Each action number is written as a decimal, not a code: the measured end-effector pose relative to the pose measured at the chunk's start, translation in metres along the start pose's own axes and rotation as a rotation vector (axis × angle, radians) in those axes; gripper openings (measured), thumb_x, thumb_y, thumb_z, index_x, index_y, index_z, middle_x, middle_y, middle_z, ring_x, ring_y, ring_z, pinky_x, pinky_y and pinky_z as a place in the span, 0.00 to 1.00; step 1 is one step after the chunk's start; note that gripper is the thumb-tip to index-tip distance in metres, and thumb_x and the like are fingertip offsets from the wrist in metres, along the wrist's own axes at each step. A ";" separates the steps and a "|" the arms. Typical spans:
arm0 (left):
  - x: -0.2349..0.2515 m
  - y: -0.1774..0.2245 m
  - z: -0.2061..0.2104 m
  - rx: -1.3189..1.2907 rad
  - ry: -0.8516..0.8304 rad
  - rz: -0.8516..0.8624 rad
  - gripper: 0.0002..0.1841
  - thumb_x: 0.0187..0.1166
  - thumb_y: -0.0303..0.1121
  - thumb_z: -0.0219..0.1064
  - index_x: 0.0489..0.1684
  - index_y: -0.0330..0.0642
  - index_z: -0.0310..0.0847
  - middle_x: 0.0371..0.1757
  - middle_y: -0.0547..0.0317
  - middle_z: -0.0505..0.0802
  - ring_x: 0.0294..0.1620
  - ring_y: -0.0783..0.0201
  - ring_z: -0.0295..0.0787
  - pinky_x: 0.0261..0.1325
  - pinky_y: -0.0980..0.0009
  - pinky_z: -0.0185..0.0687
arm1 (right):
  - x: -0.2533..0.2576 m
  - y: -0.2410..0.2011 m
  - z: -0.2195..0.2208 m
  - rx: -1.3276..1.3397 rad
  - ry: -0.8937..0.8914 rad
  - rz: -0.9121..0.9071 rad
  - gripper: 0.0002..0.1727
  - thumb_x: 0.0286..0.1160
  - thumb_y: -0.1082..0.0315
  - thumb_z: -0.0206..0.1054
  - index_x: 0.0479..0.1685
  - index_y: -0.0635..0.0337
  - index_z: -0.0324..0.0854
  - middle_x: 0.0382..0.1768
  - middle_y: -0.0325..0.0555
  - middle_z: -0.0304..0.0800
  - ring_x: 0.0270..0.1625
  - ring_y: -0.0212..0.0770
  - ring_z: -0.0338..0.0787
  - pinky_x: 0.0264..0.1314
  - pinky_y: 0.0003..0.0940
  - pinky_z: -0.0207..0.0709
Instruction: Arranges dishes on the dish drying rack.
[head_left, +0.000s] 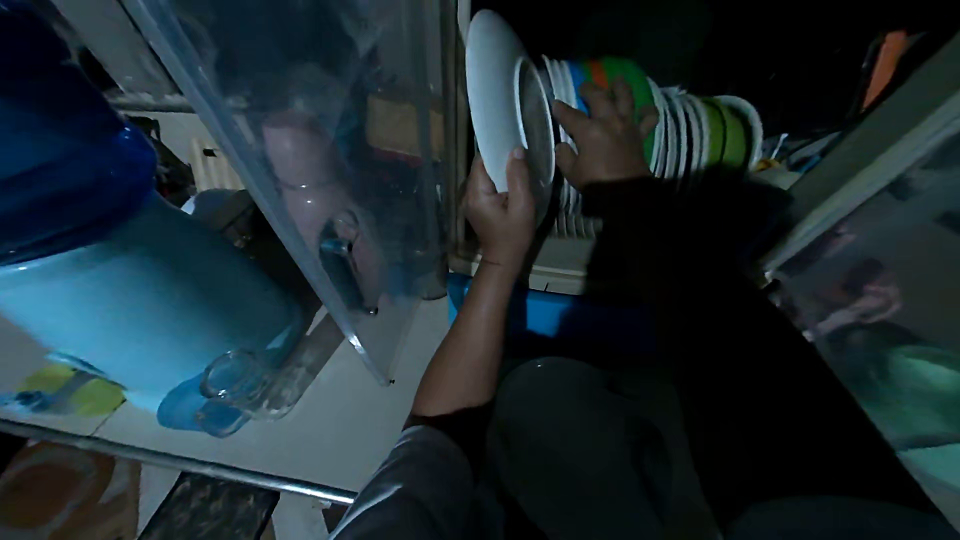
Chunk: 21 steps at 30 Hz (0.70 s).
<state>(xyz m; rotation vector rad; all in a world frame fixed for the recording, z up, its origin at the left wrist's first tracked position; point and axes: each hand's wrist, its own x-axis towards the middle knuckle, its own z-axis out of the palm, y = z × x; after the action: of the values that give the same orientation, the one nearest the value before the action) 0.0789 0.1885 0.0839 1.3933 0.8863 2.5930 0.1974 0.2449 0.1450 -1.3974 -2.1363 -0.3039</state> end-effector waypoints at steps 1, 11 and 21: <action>0.002 -0.006 0.006 0.070 -0.013 -0.012 0.13 0.83 0.28 0.61 0.50 0.23 0.82 0.39 0.50 0.92 0.44 0.70 0.90 0.56 0.69 0.87 | 0.000 0.003 0.000 0.000 0.009 -0.019 0.29 0.81 0.62 0.62 0.84 0.42 0.74 0.89 0.57 0.63 0.93 0.73 0.46 0.78 0.88 0.37; 0.009 -0.039 0.054 0.791 -0.274 -0.062 0.29 0.84 0.47 0.59 0.82 0.43 0.74 0.93 0.46 0.60 0.95 0.39 0.43 0.87 0.30 0.30 | -0.007 0.014 0.003 -0.047 0.036 -0.065 0.26 0.88 0.57 0.53 0.85 0.37 0.72 0.90 0.53 0.62 0.94 0.68 0.47 0.81 0.83 0.40; 0.006 -0.049 0.056 0.922 -0.331 -0.011 0.33 0.91 0.46 0.42 0.95 0.44 0.50 0.94 0.44 0.56 0.95 0.39 0.43 0.87 0.28 0.27 | -0.018 0.013 0.002 -0.042 -0.096 -0.095 0.30 0.91 0.60 0.48 0.93 0.39 0.61 0.96 0.53 0.44 0.96 0.67 0.32 0.85 0.83 0.25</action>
<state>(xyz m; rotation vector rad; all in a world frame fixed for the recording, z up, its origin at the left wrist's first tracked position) 0.1090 0.2570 0.0867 1.8646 2.1288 1.8542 0.2136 0.2372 0.1318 -1.3611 -2.2915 -0.3264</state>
